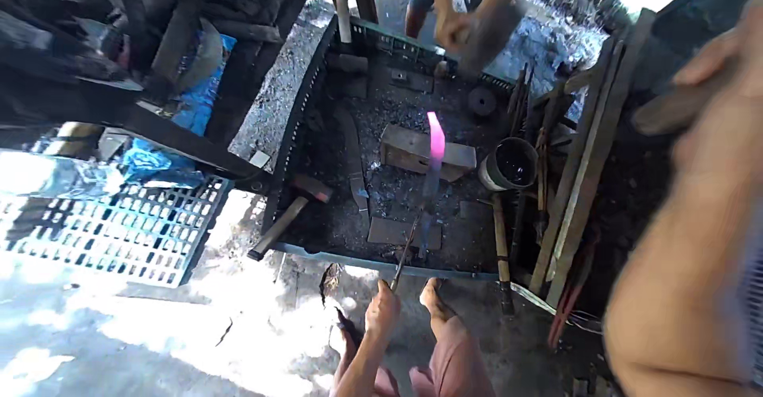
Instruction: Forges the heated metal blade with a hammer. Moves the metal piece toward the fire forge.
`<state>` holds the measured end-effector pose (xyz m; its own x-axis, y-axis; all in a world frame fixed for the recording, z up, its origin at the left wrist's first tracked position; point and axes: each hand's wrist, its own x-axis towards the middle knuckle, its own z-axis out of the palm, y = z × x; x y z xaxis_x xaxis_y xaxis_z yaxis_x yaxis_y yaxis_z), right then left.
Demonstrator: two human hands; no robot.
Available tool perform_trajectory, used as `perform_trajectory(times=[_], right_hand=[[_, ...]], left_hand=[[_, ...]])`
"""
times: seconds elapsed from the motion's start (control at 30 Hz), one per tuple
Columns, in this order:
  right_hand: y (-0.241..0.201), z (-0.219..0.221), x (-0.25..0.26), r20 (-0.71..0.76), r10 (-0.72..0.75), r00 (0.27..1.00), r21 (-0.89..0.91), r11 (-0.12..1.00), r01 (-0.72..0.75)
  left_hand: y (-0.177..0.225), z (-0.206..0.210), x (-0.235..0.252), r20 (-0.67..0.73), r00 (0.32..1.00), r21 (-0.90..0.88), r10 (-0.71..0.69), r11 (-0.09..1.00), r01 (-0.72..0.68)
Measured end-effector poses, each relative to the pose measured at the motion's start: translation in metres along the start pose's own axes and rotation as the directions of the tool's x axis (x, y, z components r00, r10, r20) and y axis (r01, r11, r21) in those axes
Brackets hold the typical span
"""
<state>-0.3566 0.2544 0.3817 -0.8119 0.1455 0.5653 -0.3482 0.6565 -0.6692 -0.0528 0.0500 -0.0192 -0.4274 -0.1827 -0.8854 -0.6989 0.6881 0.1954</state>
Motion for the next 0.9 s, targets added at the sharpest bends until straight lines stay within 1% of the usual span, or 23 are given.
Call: perform_trajectory(times=[0.03, 0.07, 0.1, 0.13, 0.17, 0.2, 0.23, 0.27, 0.3, 0.33, 0.4, 0.47, 0.5, 0.57, 0.6, 0.63, 0.7, 0.73, 0.77, 0.8, 0.83, 0.87, 0.9], right_hand=[[0.024, 0.035, -0.034, -0.033, 0.02, 0.999, -0.011, 1.0, -0.02], [0.05, 0.072, -0.087, -0.003, 0.133, 0.991, -0.047, 0.99, -0.133], [0.08, 0.109, -0.151, 0.085, 0.332, 0.939, -0.1, 0.941, -0.324], [0.113, 0.145, -0.21, 0.193, 0.53, 0.826, -0.093, 0.848, -0.522], [0.144, 0.173, -0.256, 0.321, 0.676, 0.663, -0.055, 0.712, -0.7], [0.162, 0.186, -0.279, 0.457, 0.755, 0.469, -0.038, 0.544, -0.838], [0.163, 0.184, -0.279, 0.557, 0.769, 0.314, -0.043, 0.404, -0.914], [0.146, 0.169, -0.256, 0.622, 0.741, 0.253, -0.047, 0.359, -0.932], [0.12, 0.145, -0.224, 0.657, 0.702, 0.275, -0.046, 0.402, -0.915], [0.087, 0.115, -0.198, 0.661, 0.678, 0.321, -0.056, 0.471, -0.88], [0.027, 0.056, -0.155, 0.624, 0.627, 0.467, -0.065, 0.637, -0.768], [-0.025, 0.008, -0.112, 0.564, 0.504, 0.655, -0.067, 0.818, -0.572], [-0.047, -0.015, -0.092, 0.533, 0.429, 0.729, -0.067, 0.881, -0.469], [-0.075, -0.049, -0.05, 0.462, 0.274, 0.843, -0.075, 0.96, -0.271], [-0.078, -0.058, -0.027, 0.416, 0.202, 0.886, -0.076, 0.979, -0.188], [-0.073, -0.06, -0.005, 0.361, 0.145, 0.921, -0.082, 0.989, -0.123], [-0.048, -0.042, 0.025, 0.218, 0.043, 0.975, -0.124, 0.992, -0.016], [-0.03, -0.022, 0.023, 0.127, -0.014, 0.992, -0.141, 0.989, 0.032], [-0.012, 0.003, 0.006, 0.066, -0.048, 0.997, -0.156, 0.986, 0.057], [0.013, 0.032, -0.025, 0.045, -0.03, 0.999, -0.153, 0.988, 0.037], [0.046, 0.064, -0.071, 0.066, 0.055, 0.996, -0.147, 0.988, -0.045], [0.082, 0.094, -0.127, 0.142, 0.231, 0.963, -0.145, 0.967, -0.21], [0.119, 0.121, -0.184, 0.246, 0.433, 0.867, -0.142, 0.901, -0.41]], left_hand=[[0.002, 0.003, 0.002, 0.006, 1.0, -0.007, -0.01, 1.0, 0.01], [0.003, 0.008, 0.005, 0.008, 1.0, -0.011, -0.024, 1.0, 0.024], [0.004, 0.011, 0.007, 0.006, 0.999, -0.017, -0.035, 0.999, 0.035], [0.005, 0.014, 0.008, -0.001, 0.999, -0.023, -0.037, 0.999, 0.037], [0.007, 0.016, 0.006, -0.005, 0.999, -0.023, -0.039, 0.999, 0.038], [0.01, 0.017, -0.001, -0.006, 0.999, -0.02, -0.035, 0.999, 0.034], [0.011, 0.014, -0.01, -0.005, 1.0, -0.009, -0.024, 1.0, 0.024], [0.016, 0.008, -0.013, -0.018, 1.0, -0.015, 0.002, 1.0, -0.002], [0.022, 0.004, -0.015, -0.033, 0.999, -0.035, 0.029, 0.999, -0.03], [0.021, 0.005, -0.024, -0.026, 0.999, -0.042, 0.037, 0.998, -0.038], [0.018, 0.007, -0.028, -0.024, 0.999, -0.027, 0.042, 0.999, -0.043], [0.016, 0.009, -0.017, -0.056, 0.998, -0.015, 0.043, 0.999, -0.044], [0.013, 0.011, -0.013, -0.057, 0.997, -0.008, 0.045, 0.999, -0.045], [0.009, 0.011, -0.009, -0.053, 0.998, 0.011, 0.042, 0.999, -0.042], [0.009, 0.008, -0.009, -0.052, 0.998, 0.02, 0.038, 0.999, -0.037], [0.01, 0.007, -0.01, -0.049, 0.998, 0.028, 0.034, 0.999, -0.033], [0.012, 0.007, -0.016, -0.04, 0.999, 0.032, 0.02, 0.999, -0.019], [0.014, 0.007, -0.019, -0.027, 1.0, 0.031, 0.012, 0.999, -0.011], [0.017, 0.007, -0.02, -0.02, 1.0, 0.028, 0.001, 1.0, -0.001], [0.02, 0.009, -0.018, -0.017, 1.0, 0.028, -0.009, 1.0, 0.009], [0.021, 0.011, -0.017, -0.011, 1.0, 0.031, -0.016, 0.999, 0.017], [0.022, 0.014, -0.015, -0.014, 1.0, 0.024, -0.021, 0.999, 0.021], [0.023, 0.016, -0.013, -0.014, 1.0, 0.017, -0.022, 1.0, 0.022]])
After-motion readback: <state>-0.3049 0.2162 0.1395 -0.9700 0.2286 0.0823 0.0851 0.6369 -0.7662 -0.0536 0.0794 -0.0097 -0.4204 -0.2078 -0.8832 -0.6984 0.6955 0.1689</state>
